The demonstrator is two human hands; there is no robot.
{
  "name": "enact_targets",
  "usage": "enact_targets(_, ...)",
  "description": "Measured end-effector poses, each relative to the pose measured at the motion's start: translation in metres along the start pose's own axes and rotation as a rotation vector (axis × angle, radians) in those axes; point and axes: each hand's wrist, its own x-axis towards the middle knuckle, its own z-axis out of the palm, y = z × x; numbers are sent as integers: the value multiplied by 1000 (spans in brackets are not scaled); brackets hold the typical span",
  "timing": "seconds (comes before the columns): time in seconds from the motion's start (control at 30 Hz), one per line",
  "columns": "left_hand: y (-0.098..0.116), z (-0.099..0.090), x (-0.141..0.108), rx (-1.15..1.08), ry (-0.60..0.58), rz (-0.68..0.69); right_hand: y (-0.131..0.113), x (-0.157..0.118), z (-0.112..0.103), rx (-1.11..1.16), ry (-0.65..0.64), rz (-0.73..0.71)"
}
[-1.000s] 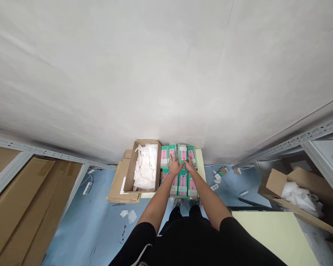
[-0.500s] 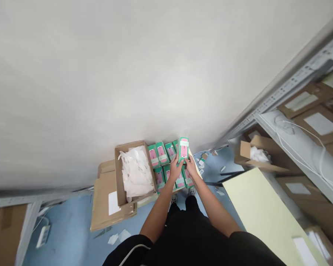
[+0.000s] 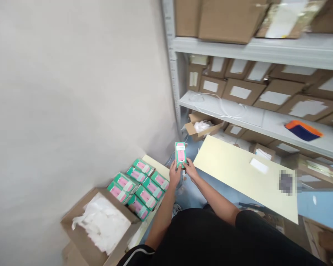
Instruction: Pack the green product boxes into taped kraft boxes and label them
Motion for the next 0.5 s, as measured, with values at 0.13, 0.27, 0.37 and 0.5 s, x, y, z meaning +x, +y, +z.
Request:
enact_targets(0.13,26,104,5,-21,-178,49,-13,5,-108,80,145,13)
enact_targets(0.27,47,207,-4,-38,-347,47,-14,1,-212,114,288,55)
enact_targets(0.37,58,266,-16,30,-462,31,-9,-4,-275,80,389,79)
enact_targets(0.5,69,318,-26,253,-546,-71,1,-8,-332,18,420,192)
